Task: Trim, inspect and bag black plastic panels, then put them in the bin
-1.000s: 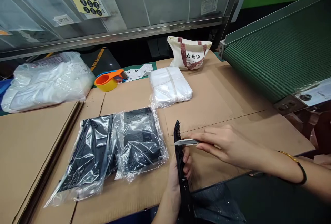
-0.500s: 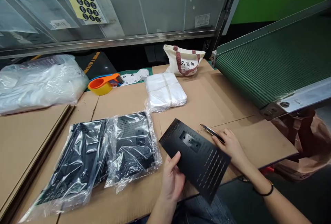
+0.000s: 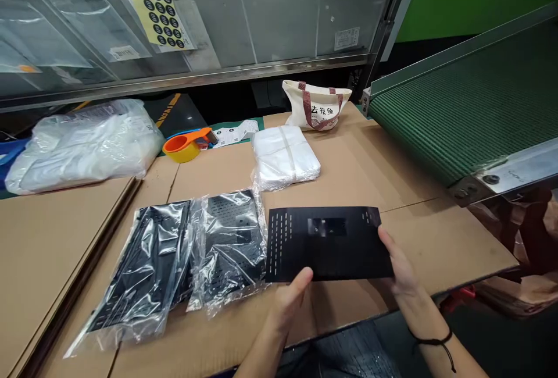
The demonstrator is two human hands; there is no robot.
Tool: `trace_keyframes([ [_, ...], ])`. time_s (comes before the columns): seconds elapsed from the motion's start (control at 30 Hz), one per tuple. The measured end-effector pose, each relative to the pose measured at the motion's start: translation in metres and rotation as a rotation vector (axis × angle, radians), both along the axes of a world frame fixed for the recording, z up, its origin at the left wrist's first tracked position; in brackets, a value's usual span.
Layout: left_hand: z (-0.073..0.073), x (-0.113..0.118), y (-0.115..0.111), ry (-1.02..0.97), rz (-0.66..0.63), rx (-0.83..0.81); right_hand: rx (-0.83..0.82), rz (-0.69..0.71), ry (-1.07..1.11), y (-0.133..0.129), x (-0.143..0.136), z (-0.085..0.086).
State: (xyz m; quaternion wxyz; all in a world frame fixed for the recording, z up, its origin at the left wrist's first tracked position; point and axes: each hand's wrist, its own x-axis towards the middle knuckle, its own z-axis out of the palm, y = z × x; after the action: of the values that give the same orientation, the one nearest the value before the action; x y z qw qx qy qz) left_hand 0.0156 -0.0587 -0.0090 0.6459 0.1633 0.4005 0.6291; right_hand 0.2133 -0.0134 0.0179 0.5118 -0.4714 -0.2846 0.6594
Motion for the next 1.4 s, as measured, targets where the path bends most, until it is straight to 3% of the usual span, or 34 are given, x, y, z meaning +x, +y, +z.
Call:
trace_keyframes([
  [0.17,0.018,0.001,0.006,0.190,0.167,0.246,-0.002,-0.065,0.043,0.006,0.012,-0.001],
  [0.3,0.027,0.001,0.008,0.427,0.174,0.265,0.023,-0.130,0.009,0.003,0.016,-0.002],
  [0.4,0.028,0.001,0.006,0.467,0.183,0.278,0.035,-0.158,0.012,0.001,0.016,-0.003],
  [0.57,0.019,0.004,0.004,0.432,0.144,0.309,0.075,-0.120,0.009,0.000,0.016,0.000],
  [0.8,-0.004,0.001,0.003,0.562,0.071,0.400,0.008,-0.148,0.219,0.001,0.012,0.007],
  [1.4,0.001,0.001,0.007,0.554,0.104,0.453,0.106,-0.165,-0.001,-0.002,0.024,-0.005],
])
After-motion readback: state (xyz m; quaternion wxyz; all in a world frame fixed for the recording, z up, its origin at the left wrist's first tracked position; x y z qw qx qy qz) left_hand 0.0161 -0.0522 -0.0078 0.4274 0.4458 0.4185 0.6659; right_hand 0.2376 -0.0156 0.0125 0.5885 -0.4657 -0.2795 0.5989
